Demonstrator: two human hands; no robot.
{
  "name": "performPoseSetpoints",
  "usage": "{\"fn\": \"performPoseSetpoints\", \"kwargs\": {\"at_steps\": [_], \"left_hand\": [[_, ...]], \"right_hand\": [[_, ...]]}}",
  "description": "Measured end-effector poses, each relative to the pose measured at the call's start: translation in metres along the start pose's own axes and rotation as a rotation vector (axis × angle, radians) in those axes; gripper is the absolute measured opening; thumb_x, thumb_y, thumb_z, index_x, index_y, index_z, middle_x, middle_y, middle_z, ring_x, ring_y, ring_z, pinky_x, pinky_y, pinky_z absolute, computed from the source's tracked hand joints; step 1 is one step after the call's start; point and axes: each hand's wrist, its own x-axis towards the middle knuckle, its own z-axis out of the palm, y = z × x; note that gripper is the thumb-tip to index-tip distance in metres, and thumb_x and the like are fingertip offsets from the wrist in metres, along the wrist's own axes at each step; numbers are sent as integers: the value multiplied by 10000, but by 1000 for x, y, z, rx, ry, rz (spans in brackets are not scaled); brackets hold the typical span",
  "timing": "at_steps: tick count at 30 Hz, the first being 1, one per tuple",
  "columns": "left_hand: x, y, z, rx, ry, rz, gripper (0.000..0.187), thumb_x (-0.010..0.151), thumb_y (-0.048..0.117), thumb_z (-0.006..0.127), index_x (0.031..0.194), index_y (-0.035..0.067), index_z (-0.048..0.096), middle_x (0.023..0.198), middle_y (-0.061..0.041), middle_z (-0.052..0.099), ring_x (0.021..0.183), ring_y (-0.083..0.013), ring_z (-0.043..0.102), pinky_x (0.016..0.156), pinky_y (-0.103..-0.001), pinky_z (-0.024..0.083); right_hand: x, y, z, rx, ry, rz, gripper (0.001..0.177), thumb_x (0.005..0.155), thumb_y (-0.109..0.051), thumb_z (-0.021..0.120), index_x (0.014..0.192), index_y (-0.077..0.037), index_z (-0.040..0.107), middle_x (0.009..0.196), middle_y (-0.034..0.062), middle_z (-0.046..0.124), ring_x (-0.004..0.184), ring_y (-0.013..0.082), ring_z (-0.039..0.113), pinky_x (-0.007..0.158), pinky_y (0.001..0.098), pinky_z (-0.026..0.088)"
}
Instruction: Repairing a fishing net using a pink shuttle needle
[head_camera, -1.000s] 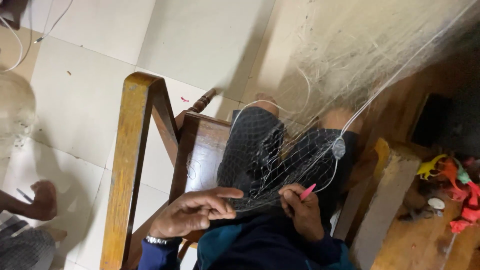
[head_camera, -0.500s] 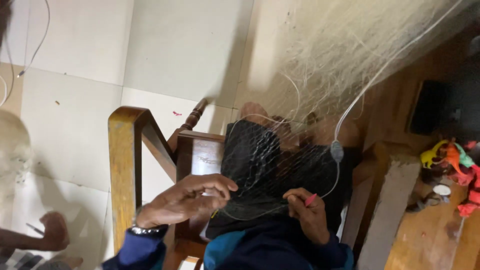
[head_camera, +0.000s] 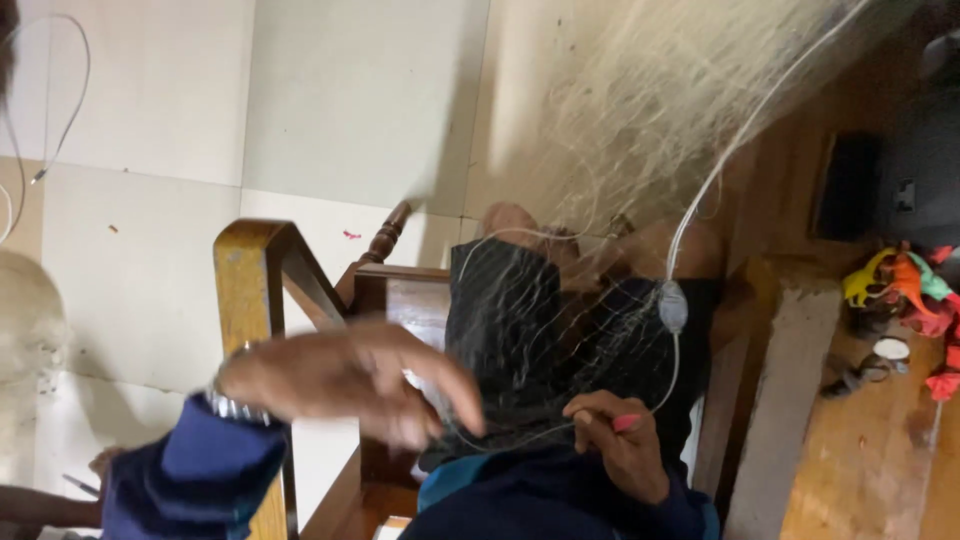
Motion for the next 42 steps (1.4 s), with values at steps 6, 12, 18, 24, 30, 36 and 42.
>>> {"fn": "performPoseSetpoints", "kwargs": {"at_steps": [6,12,18,24,30,36,42], "left_hand": [[-45,-64,11,886,471,-533,254,807,151,584,1049,84,546,887,-73,624,846,-273,567,626,-431,463],[17,-179,16,451,694,91,358,760,-121,551,1023,112,621,940,-40,682,798,-144,654,774,-265,520],[46,-210,-34,1014,863,-303,346,788,301,571,1132,261,558,1276,-43,479,1248,-365,297,852,-635,322],[10,-233,-56,1098,1134,-69,368,757,116,585,1121,60,580,1254,-224,513,1148,-369,485,1062,-459,281],[26,-284,-75,780,1184,4,402,769,109,525,1157,7,525,1186,-145,553,1238,-307,379,1039,-406,317],[37,-325,-109,104,1397,162,298,730,7,550,992,105,650,1076,-33,638,1051,-180,602,883,-284,471],[21,-304,-88,-337,1557,257,338,632,-109,620,911,75,672,854,-39,663,795,-130,597,671,-256,542]], "right_hand": [[-21,14,4,19,286,214,223,870,-208,536,821,-29,659,451,95,525,365,133,416,357,261,291],[-49,-1,6,-80,191,165,222,887,-203,515,819,-38,647,512,92,606,381,116,441,357,244,326],[-62,-2,1,-131,338,303,207,884,-136,515,873,10,662,616,188,702,399,172,441,377,298,318],[-43,23,0,-65,511,361,189,901,-196,525,855,-45,630,549,78,544,369,124,359,322,242,250],[-10,40,2,-62,516,287,167,888,-175,529,881,-31,613,516,77,515,354,103,336,316,211,219],[11,37,9,-16,482,323,133,889,-162,531,865,-46,591,554,61,517,375,99,348,325,205,232],[0,44,-5,68,470,351,137,871,-190,570,871,-60,614,548,54,528,385,93,377,303,205,276]]}}
